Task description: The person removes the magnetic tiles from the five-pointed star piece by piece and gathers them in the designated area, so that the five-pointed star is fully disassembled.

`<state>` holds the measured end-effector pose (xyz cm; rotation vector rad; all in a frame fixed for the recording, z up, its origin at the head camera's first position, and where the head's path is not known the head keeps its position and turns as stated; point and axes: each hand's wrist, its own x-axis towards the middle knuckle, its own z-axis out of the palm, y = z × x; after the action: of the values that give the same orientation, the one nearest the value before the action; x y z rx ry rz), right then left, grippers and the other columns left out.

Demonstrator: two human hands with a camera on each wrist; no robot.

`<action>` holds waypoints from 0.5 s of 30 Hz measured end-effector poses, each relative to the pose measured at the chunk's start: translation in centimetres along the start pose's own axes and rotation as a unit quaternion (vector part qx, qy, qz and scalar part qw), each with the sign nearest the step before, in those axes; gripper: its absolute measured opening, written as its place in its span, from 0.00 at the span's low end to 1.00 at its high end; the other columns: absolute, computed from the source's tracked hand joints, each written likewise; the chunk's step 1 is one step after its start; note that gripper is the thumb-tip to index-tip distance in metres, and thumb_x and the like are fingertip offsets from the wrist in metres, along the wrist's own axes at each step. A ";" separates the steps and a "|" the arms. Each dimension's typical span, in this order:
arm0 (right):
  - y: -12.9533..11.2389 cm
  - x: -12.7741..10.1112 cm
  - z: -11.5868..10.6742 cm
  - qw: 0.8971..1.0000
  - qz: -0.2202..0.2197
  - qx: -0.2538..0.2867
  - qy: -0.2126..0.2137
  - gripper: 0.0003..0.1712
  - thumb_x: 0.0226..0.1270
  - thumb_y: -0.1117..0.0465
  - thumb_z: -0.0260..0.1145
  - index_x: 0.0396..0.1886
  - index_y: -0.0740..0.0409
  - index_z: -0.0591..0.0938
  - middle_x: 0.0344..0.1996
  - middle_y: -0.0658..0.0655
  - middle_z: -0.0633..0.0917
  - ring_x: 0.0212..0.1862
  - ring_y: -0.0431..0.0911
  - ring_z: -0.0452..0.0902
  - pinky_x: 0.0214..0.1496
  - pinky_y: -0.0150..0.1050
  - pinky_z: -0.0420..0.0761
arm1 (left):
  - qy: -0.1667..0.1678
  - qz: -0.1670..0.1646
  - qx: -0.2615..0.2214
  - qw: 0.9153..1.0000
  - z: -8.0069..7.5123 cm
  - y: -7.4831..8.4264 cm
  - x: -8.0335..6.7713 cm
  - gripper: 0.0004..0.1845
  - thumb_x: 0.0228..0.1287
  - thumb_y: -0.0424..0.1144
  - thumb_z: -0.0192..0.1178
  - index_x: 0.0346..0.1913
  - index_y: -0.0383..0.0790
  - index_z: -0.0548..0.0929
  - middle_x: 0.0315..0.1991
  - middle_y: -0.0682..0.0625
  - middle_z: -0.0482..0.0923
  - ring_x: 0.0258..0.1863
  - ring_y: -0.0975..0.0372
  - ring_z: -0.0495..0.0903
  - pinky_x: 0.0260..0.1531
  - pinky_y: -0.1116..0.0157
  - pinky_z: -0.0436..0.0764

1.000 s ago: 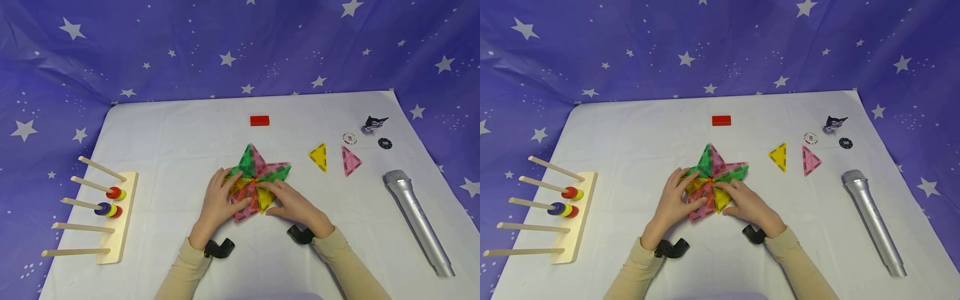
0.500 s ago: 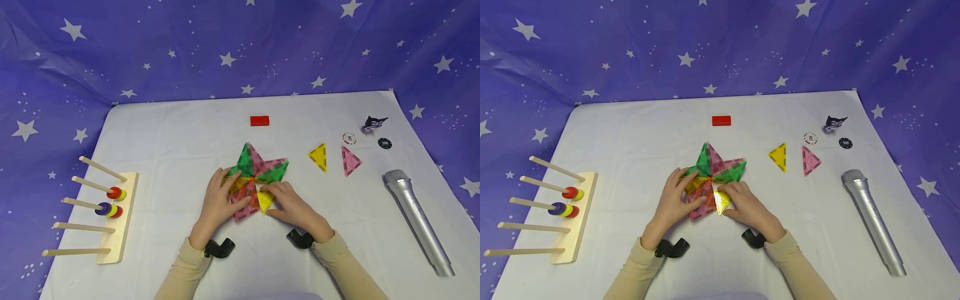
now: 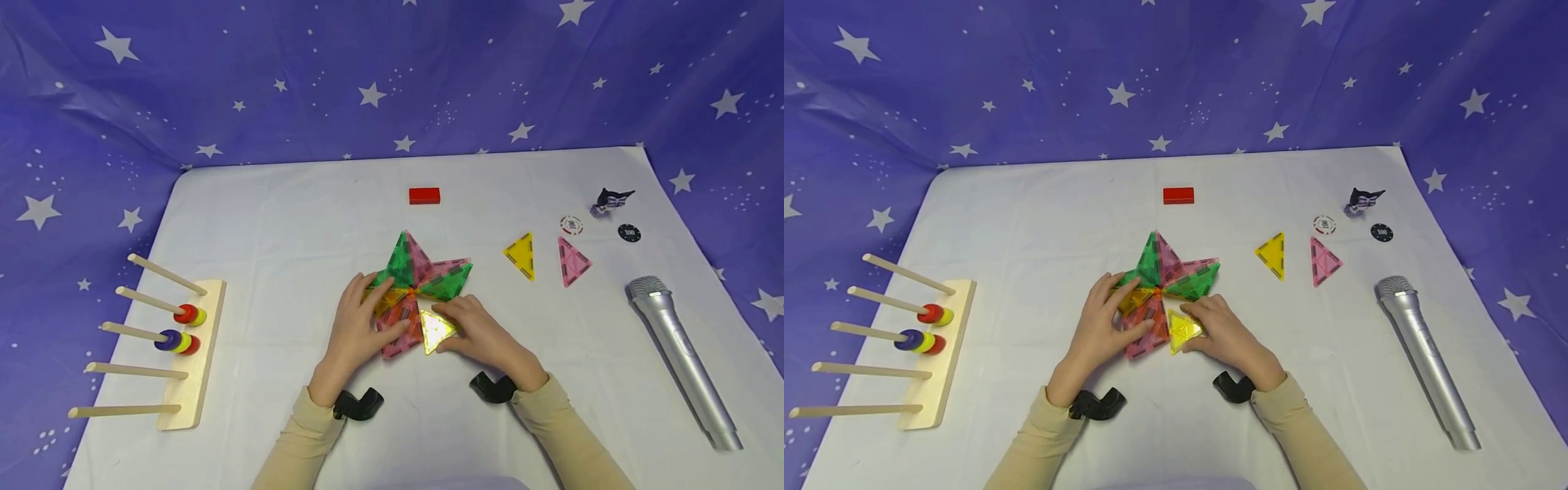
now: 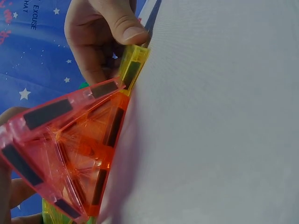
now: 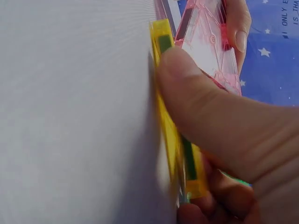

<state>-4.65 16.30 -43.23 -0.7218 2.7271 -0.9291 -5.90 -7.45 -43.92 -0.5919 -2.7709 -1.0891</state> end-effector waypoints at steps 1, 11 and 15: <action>0.0 0.0 0.0 1.000 -0.002 -0.001 0.005 0.36 0.44 0.51 0.74 0.53 0.63 0.76 0.40 0.53 0.76 0.45 0.47 0.64 0.45 0.42 0.69 | 0.000 0.001 -0.001 1.000 0.0 0.0 0.0 0.37 0.49 0.58 0.63 0.62 0.47 0.70 0.63 0.43 0.60 0.66 0.48 0.50 0.60 0.47 0.52; 0.6 -0.2 -0.7 0.993 0.027 0.114 0.005 0.28 0.51 0.52 0.70 0.53 0.51 0.74 0.29 0.48 0.76 0.31 0.42 0.68 0.33 0.37 0.72 | -0.011 -0.006 -0.004 1.000 -0.2 0.0 0.0 0.37 0.50 0.58 0.62 0.63 0.48 0.69 0.64 0.43 0.60 0.66 0.49 0.49 0.61 0.47 0.51; 1.2 -0.5 -1.4 0.972 0.008 0.232 0.017 0.17 0.59 0.61 0.64 0.50 0.54 0.76 0.20 0.52 0.78 0.21 0.44 0.68 0.22 0.34 0.67 | -0.015 -0.008 -0.004 1.000 -0.3 0.1 0.0 0.37 0.50 0.58 0.62 0.63 0.48 0.69 0.64 0.44 0.60 0.66 0.49 0.49 0.61 0.47 0.50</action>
<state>-5.14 18.15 -42.86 -0.5896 2.3901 -1.5113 -5.87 -7.61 -43.62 -0.5924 -2.8028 -1.1042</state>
